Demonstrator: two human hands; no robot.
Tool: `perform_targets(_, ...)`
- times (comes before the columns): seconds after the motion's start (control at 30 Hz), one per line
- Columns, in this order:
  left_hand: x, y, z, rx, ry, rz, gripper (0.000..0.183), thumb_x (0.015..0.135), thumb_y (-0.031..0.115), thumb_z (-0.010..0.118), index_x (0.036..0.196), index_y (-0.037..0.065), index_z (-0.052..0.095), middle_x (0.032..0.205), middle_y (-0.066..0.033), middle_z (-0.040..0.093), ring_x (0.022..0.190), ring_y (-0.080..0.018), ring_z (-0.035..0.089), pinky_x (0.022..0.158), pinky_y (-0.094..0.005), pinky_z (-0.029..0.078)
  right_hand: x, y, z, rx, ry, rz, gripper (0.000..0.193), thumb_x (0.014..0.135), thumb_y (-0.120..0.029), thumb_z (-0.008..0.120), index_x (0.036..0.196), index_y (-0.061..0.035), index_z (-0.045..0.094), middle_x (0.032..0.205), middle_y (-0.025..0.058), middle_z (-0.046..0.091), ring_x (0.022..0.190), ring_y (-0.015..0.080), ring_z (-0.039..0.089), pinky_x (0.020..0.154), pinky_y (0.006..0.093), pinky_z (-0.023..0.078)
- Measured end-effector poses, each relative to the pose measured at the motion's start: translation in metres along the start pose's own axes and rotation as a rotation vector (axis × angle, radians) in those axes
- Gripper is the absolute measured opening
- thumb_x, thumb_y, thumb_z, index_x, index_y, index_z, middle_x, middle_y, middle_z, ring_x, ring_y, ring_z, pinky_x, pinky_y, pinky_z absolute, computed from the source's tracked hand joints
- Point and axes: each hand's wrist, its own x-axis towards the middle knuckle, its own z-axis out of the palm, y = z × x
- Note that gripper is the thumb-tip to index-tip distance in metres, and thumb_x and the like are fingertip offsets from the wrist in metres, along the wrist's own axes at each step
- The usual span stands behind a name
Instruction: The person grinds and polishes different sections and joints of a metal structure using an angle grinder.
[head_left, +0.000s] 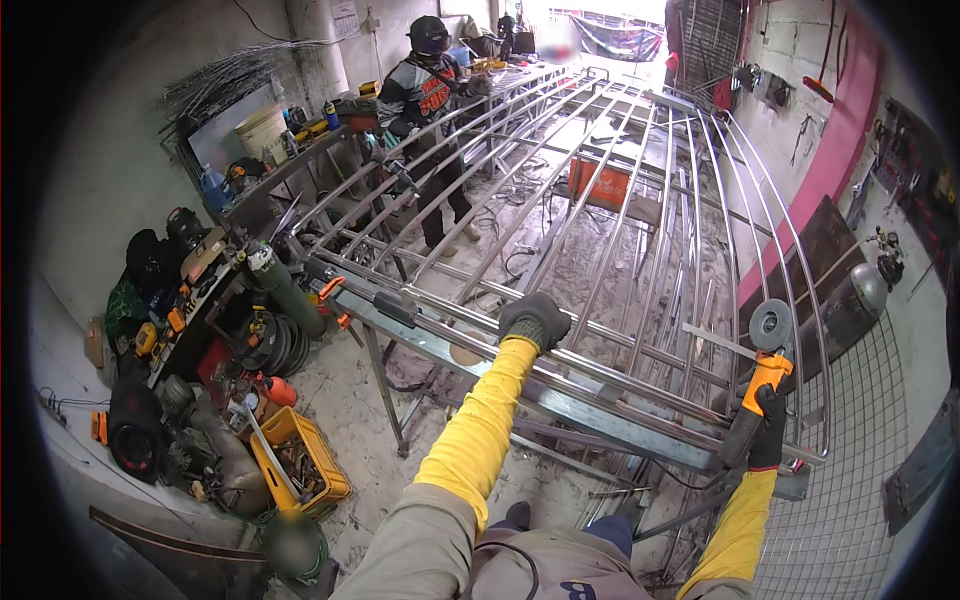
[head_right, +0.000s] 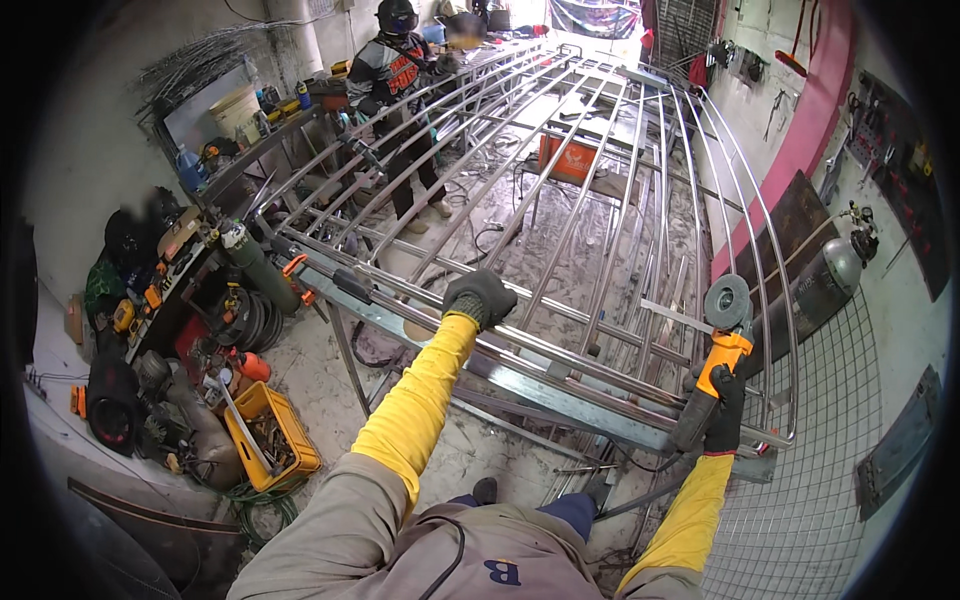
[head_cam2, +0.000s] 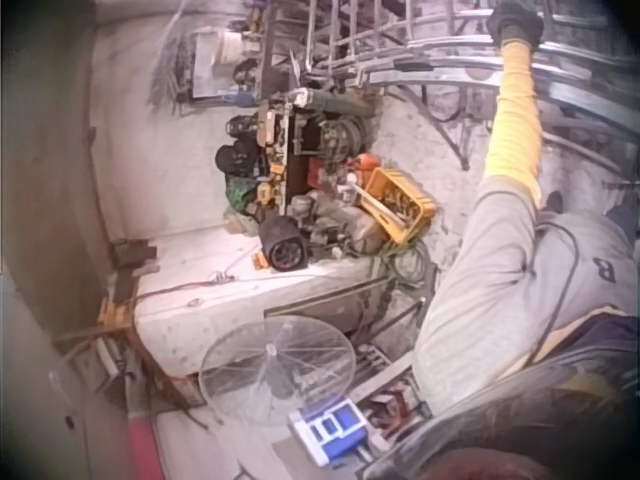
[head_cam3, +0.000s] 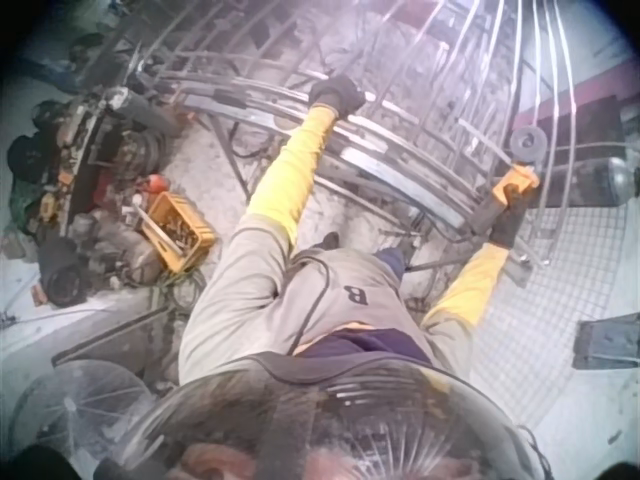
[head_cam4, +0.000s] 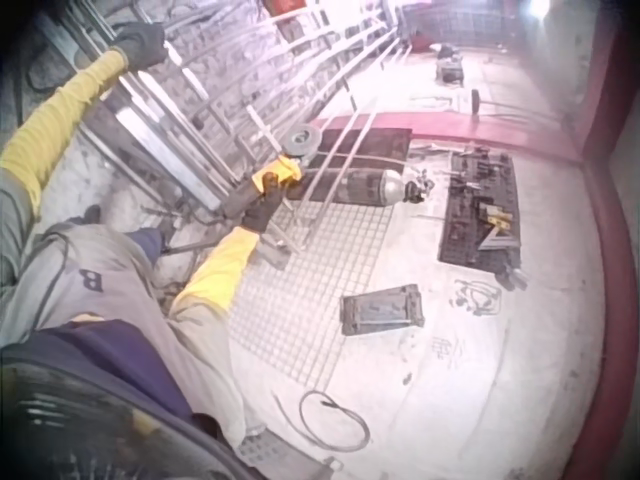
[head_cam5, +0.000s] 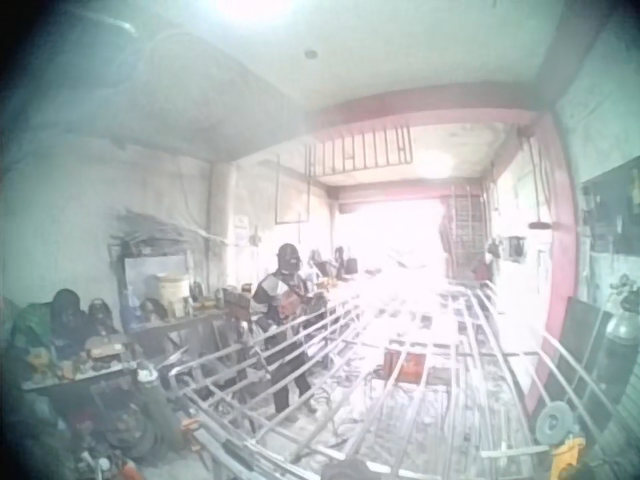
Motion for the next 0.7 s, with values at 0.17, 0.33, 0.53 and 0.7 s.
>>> perform_targets(0.17,0.002,-0.011,0.004,-0.025,0.026,-0.003,0.047,0.090,0.039,0.060,0.114,0.004,0.081,0.115,-0.0222,0.079,0.111,-0.0388,0.077,0.097,-0.0493,0.061,0.013,0.001,0.011,0.026,-0.077,0.018,0.037,0.100,-0.026,0.073,0.128,-0.0063,0.058,0.095,0.0090,0.070,0.080,0.0193,0.073,0.069,0.0325,0.063)
perform_targets(0.33,0.000,-0.004,0.006,-0.070,0.065,-0.007,0.046,0.092,0.039,0.062,0.118,0.006,0.081,0.121,-0.0208,0.079,0.114,-0.0395,0.077,0.100,-0.0508,0.059,-0.007,-0.003,0.017,0.047,-0.215,0.070,0.038,0.100,-0.026,0.073,0.128,-0.0063,0.058,0.095,0.0092,0.070,0.080,0.0195,0.073,0.069,0.0326,0.063)
perform_targets(0.53,-0.005,-0.008,0.001,-0.082,0.027,0.006,0.047,0.092,0.038,0.062,0.121,0.006,0.080,0.125,-0.0211,0.078,0.117,-0.0389,0.076,0.100,-0.0506,0.059,-0.008,-0.001,0.020,0.051,-0.272,0.106,0.038,0.100,-0.026,0.073,0.129,-0.0062,0.058,0.095,0.0094,0.070,0.080,0.0198,0.073,0.069,0.0327,0.063)
perform_targets(0.7,-0.005,-0.006,-0.004,-0.057,-0.016,0.003,0.046,0.091,0.035,0.063,0.122,0.006,0.080,0.126,-0.0208,0.078,0.119,-0.0392,0.075,0.103,-0.0507,0.057,-0.004,0.006,0.008,0.029,-0.210,0.090,0.038,0.099,-0.026,0.073,0.129,-0.0062,0.058,0.095,0.0095,0.070,0.080,0.0200,0.073,0.069,0.0328,0.063)
